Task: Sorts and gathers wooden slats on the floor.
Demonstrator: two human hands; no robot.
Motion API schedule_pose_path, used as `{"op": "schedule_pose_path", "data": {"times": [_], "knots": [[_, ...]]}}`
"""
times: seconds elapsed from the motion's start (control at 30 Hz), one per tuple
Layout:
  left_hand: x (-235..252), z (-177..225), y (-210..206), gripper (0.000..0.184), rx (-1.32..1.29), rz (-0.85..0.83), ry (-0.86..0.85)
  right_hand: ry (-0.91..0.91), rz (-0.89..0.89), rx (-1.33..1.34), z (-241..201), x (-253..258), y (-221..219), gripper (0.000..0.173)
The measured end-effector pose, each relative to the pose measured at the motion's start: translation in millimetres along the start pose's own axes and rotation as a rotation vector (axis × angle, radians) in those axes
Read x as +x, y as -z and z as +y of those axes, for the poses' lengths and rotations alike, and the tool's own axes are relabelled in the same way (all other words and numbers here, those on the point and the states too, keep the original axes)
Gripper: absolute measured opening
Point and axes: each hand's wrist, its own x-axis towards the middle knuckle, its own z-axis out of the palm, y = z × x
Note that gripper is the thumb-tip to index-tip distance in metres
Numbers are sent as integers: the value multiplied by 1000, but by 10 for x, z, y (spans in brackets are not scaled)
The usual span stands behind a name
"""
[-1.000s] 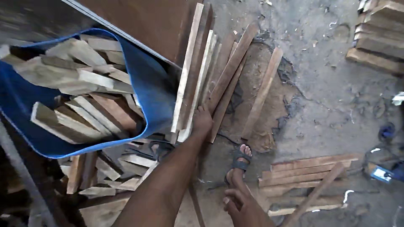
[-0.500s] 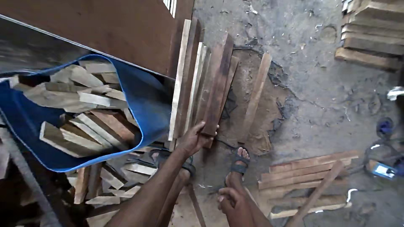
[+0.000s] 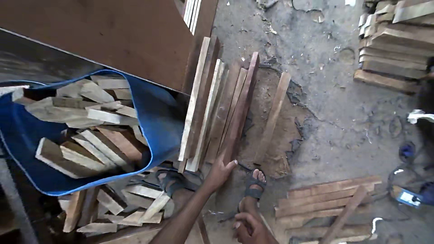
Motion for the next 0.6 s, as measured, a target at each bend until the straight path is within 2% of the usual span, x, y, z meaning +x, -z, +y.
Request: {"op": "schedule_pose_path", "data": {"times": [0.1,0.3,0.47,0.53,0.6], "knots": [[-204,-127,-147,76,37,-47,9,1,58,33,14,15,-7,26],[-657,-277,-622,77,-136,-135,71,99,353,109,25,98,133,33],[-1204,-65,-798,70,-234,-157,178,97,424,145,-42,168,209,45],[-1470,-136,-889,68,-273,-203,95,90,396,181,-51,167,226,56],[-1636,-303,-878,71,-332,-356,-60,20,343,207,-114,134,263,67]]}}
